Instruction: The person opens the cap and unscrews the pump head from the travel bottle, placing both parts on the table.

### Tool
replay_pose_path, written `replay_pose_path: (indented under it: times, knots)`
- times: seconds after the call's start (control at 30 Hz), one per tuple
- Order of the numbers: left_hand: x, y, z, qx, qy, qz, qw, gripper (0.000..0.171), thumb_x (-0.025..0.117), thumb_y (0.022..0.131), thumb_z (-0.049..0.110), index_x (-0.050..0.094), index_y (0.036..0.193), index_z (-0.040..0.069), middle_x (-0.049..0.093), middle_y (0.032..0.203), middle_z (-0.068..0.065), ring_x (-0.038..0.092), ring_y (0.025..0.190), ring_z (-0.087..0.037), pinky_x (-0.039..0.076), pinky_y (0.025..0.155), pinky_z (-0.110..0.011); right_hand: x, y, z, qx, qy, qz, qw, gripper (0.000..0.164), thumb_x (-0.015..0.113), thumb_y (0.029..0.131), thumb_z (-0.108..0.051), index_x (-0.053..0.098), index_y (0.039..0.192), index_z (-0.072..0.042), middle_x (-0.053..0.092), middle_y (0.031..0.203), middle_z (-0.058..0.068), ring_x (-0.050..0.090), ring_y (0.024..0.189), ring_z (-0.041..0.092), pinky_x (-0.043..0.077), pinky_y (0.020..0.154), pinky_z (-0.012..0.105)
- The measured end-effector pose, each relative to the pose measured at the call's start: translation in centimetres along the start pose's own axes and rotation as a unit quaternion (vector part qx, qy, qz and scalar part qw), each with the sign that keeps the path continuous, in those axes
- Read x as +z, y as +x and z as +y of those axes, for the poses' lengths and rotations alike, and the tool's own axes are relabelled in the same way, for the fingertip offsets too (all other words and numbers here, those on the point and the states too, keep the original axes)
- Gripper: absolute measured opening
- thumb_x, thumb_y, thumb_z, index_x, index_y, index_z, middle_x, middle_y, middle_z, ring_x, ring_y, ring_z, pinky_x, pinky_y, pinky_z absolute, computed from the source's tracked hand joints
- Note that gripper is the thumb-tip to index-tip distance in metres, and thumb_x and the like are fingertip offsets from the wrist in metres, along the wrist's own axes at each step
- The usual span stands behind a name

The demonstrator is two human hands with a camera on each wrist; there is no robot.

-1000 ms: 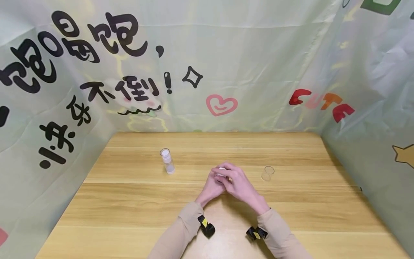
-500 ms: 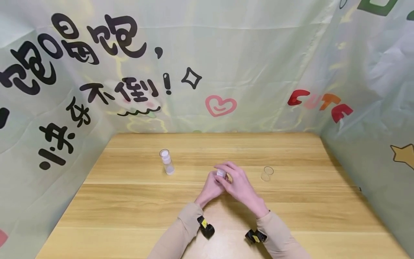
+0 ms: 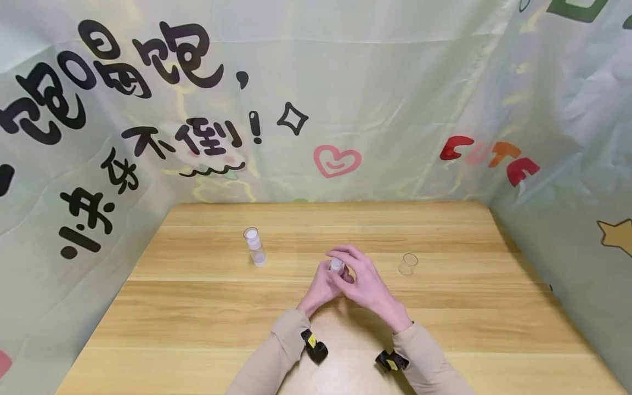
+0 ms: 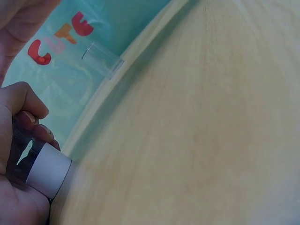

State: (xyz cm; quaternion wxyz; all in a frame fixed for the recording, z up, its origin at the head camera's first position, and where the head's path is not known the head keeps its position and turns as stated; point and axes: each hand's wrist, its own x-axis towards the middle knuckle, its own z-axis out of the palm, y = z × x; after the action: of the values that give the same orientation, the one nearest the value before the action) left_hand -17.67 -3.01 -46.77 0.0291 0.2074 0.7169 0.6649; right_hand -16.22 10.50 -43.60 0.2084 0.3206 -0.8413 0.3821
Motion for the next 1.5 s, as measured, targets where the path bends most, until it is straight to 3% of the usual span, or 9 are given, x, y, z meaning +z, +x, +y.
replay_pose_path:
  times: [0.1, 0.27, 0.43, 0.6, 0.73, 1.0, 1.27, 1.43, 1.5]
  knots:
    - [0.0, 0.08, 0.0, 0.006, 0.006, 0.003, 1.0, 0.009, 0.059, 0.078, -0.008, 0.057, 0.077, -0.017, 0.055, 0.065, 0.003, 0.05, 0.062, 0.005, 0.045, 0.067, -0.015, -0.03, 0.11, 0.1, -0.004, 0.002, 0.0, 1.0, 0.039, 0.078, 0.08, -0.002, 0.069, 0.118, 0.0, 0.07, 0.116, 0.015, 0.069, 0.106, 0.031, 0.058, 0.093, 0.044]
    - [0.01, 0.14, -0.05, 0.025, 0.026, -0.002, 0.9993, 0.007, 0.061, 0.078, -0.007, 0.059, 0.077, -0.014, 0.058, 0.068, -0.022, 0.051, 0.065, 0.003, 0.047, 0.071, -0.017, -0.05, 0.08, 0.16, -0.01, 0.014, -0.003, 1.0, 0.038, 0.076, 0.08, 0.0, 0.07, 0.117, 0.0, 0.07, 0.117, 0.016, 0.069, 0.108, 0.032, 0.057, 0.095, 0.045]
    - [0.02, 0.1, 0.02, 0.009, 0.035, -0.014, 0.9992, 0.008, 0.061, 0.08, -0.006, 0.06, 0.081, -0.013, 0.06, 0.071, -0.021, 0.052, 0.065, 0.003, 0.048, 0.07, -0.017, 0.12, 0.03, 0.12, 0.002, -0.009, 0.018, 1.0, 0.036, 0.08, 0.079, -0.003, 0.071, 0.113, -0.001, 0.071, 0.11, 0.014, 0.07, 0.1, 0.029, 0.06, 0.088, 0.04]
    - [0.04, 0.07, -0.05, 0.013, 0.039, -0.023, 0.9989, 0.007, 0.062, 0.08, -0.008, 0.06, 0.082, -0.015, 0.061, 0.075, -0.031, 0.053, 0.065, 0.003, 0.049, 0.072, -0.018, 0.02, -0.06, 0.04, 0.004, 0.006, 0.006, 1.0, 0.039, 0.078, 0.079, -0.002, 0.07, 0.118, -0.001, 0.068, 0.119, 0.016, 0.068, 0.108, 0.032, 0.058, 0.093, 0.044]
    - [0.07, 0.1, -0.09, 0.011, 0.046, -0.01, 0.9988, 0.005, 0.06, 0.077, -0.007, 0.061, 0.08, -0.011, 0.062, 0.072, -0.024, 0.052, 0.064, 0.004, 0.049, 0.069, -0.017, 0.07, -0.1, 0.25, 0.002, -0.009, 0.018, 1.0, 0.041, 0.082, 0.079, -0.006, 0.07, 0.118, 0.0, 0.069, 0.115, 0.015, 0.069, 0.104, 0.03, 0.059, 0.091, 0.042]
    - [-0.05, 0.02, -0.21, -0.001, 0.003, -0.017, 0.9998, 0.009, 0.06, 0.08, -0.009, 0.058, 0.082, -0.017, 0.058, 0.068, -0.013, 0.052, 0.063, 0.003, 0.047, 0.069, -0.016, -0.04, 0.03, 0.02, -0.024, 0.013, 0.012, 1.0, 0.039, 0.078, 0.08, -0.001, 0.07, 0.117, 0.0, 0.07, 0.118, 0.016, 0.069, 0.108, 0.032, 0.058, 0.093, 0.043]
    - [0.04, 0.01, 0.12, 0.018, 0.04, -0.012, 0.999, 0.007, 0.062, 0.079, -0.008, 0.061, 0.083, -0.014, 0.062, 0.075, -0.029, 0.052, 0.066, 0.006, 0.049, 0.07, -0.016, -0.08, 0.11, -0.21, -0.003, 0.026, 0.007, 1.0, 0.037, 0.075, 0.081, 0.003, 0.069, 0.117, 0.0, 0.069, 0.119, 0.018, 0.069, 0.109, 0.033, 0.058, 0.094, 0.044]
    - [0.0, 0.04, 0.25, -0.01, 0.029, -0.008, 0.9995, 0.008, 0.062, 0.08, -0.006, 0.059, 0.077, -0.013, 0.058, 0.065, -0.005, 0.05, 0.061, 0.005, 0.047, 0.066, -0.016, -0.26, 0.12, -0.22, 0.009, 0.013, 0.009, 1.0, 0.037, 0.076, 0.081, 0.001, 0.07, 0.117, 0.0, 0.07, 0.116, 0.015, 0.069, 0.107, 0.031, 0.058, 0.094, 0.044]
    - [-0.04, 0.05, 0.15, -0.009, 0.019, -0.011, 0.9997, 0.008, 0.062, 0.08, -0.007, 0.059, 0.077, -0.014, 0.057, 0.063, -0.007, 0.051, 0.06, 0.004, 0.047, 0.067, -0.016, -0.34, 0.07, -0.18, 0.01, 0.021, 0.002, 1.0, 0.038, 0.075, 0.082, 0.0, 0.069, 0.119, -0.001, 0.07, 0.12, 0.016, 0.068, 0.112, 0.032, 0.056, 0.097, 0.045]
